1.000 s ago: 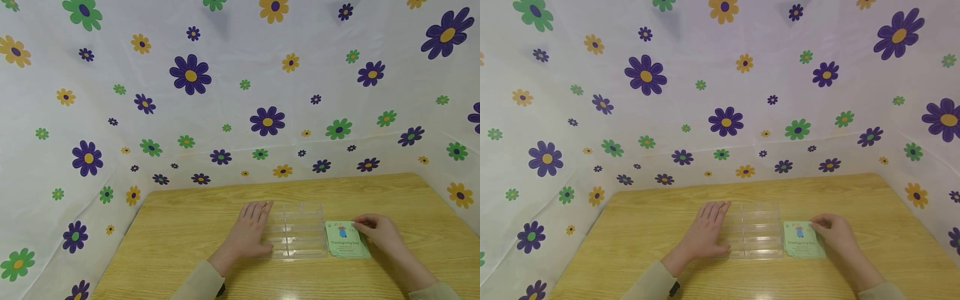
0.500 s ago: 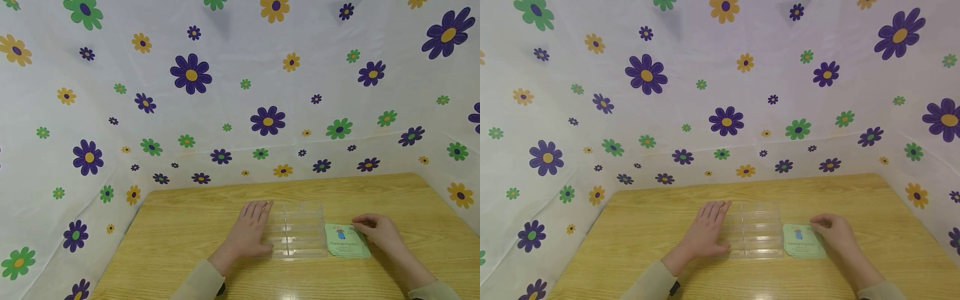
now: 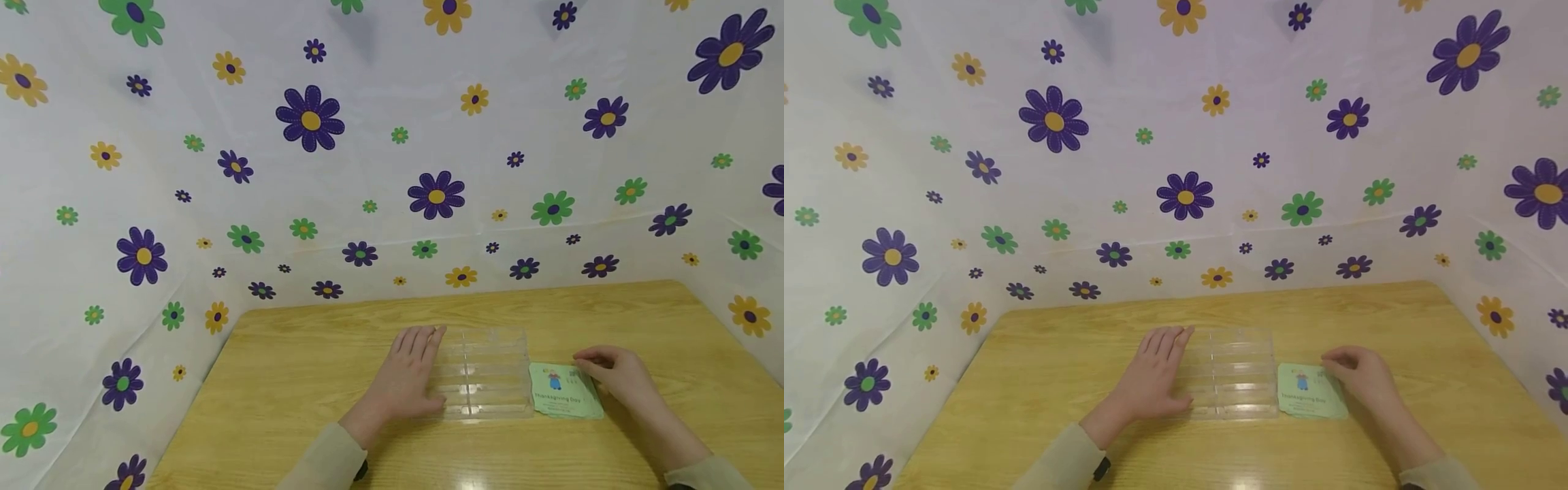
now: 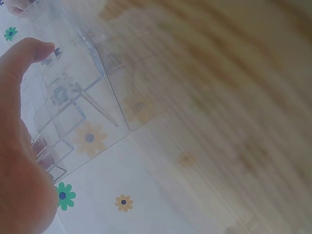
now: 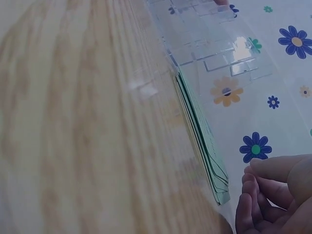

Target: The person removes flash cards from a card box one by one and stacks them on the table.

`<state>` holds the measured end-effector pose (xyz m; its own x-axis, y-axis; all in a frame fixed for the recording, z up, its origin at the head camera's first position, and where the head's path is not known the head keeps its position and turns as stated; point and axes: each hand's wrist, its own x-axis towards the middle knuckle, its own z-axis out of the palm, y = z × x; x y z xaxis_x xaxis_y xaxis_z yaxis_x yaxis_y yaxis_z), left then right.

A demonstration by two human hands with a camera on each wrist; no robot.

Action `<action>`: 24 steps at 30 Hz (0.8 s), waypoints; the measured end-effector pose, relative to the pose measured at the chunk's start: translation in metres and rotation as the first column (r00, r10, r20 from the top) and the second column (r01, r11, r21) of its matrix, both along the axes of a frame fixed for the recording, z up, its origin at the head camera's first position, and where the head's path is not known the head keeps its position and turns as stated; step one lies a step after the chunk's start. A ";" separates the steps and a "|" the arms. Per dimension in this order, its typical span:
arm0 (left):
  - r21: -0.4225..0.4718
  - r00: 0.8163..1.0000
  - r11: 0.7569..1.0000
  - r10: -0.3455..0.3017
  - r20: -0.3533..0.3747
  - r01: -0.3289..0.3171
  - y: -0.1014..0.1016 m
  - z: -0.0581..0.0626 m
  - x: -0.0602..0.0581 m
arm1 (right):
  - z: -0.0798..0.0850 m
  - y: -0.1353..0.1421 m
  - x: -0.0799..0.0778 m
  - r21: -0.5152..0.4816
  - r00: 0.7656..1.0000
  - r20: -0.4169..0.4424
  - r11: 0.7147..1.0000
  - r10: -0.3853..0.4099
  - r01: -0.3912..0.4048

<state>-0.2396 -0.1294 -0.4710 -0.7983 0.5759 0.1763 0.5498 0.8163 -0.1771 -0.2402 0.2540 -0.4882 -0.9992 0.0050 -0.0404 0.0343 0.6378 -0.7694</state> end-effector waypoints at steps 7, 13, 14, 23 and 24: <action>0.010 1.000 1.000 -0.023 0.003 0.023 0.001 0.000 -0.002 | 0.003 0.000 0.001 -0.057 1.000 0.009 0.998 -0.003 0.003; 0.004 0.999 0.999 -0.039 -0.008 0.039 0.000 -0.003 -0.003 | 0.007 -0.002 0.006 -0.086 1.000 0.013 0.996 0.007 -0.006; 0.001 0.999 0.999 -0.041 -0.012 0.041 0.000 -0.003 -0.003 | 0.008 -0.003 0.007 -0.084 1.000 0.016 0.996 0.007 -0.006; -0.031 0.999 0.999 -0.041 -0.035 0.040 -0.007 0.000 -0.002 | 0.020 -0.011 0.014 -0.043 0.998 -0.036 0.998 0.051 -0.053; -0.041 0.998 0.998 -0.038 -0.040 0.037 -0.008 0.000 -0.002 | 0.021 -0.012 0.014 -0.048 0.997 -0.042 0.997 0.059 -0.061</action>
<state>-0.2414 -0.1375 -0.4709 -0.7685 0.6127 0.1844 0.5715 0.7869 -0.2327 -0.2257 0.2415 -0.4669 -0.9984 -0.0558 0.0012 -0.0344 0.5988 -0.8002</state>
